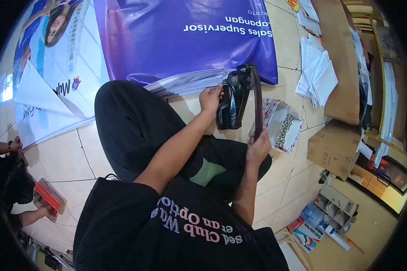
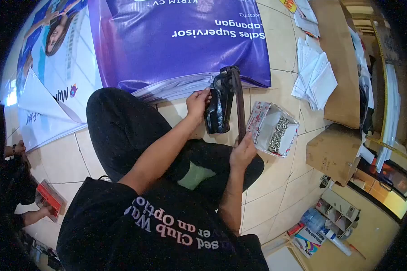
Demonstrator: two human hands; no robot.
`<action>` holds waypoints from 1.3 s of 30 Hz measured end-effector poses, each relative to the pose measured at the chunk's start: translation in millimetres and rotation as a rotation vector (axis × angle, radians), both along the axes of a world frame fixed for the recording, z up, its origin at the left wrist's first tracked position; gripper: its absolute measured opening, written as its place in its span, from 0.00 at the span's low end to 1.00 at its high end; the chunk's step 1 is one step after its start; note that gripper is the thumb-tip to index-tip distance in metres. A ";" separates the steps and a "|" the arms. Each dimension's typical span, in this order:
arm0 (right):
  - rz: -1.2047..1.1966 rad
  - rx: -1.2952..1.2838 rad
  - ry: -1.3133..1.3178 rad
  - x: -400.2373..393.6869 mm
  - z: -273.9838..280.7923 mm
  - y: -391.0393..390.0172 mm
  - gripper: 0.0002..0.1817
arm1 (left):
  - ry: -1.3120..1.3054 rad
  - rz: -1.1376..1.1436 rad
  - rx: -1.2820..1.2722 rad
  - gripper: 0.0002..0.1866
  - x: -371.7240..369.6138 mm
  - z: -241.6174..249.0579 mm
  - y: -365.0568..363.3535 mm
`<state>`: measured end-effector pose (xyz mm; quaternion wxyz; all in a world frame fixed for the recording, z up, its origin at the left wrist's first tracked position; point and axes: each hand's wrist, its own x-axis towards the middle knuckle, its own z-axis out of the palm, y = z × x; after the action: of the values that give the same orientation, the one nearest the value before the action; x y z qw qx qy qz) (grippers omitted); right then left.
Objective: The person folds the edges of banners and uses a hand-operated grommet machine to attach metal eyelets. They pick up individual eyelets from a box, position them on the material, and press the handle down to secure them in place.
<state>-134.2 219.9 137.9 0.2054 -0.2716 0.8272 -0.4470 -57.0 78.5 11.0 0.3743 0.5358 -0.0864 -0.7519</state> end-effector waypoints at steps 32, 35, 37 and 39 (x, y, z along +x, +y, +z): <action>0.103 -0.004 0.114 -16.9 10.5 -4.1 0.27 | -0.046 0.026 -0.149 0.09 -12.4 -22.6 2.7; 0.113 0.011 0.136 -17.7 7.2 -2.8 0.26 | -0.068 0.020 -0.166 0.09 -9.5 -15.7 1.5; 0.077 0.025 0.148 -15.9 6.6 -4.1 0.27 | -0.083 0.014 -0.184 0.08 -8.2 -15.6 3.2; 0.062 0.017 0.148 -11.0 9.8 -7.0 0.27 | -0.121 0.008 -0.219 0.09 -10.4 -19.5 2.7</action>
<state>-145.2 212.9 147.7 0.1595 -0.3278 0.8350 -0.4121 -67.4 81.1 -8.5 0.4275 0.5366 -0.1884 -0.7028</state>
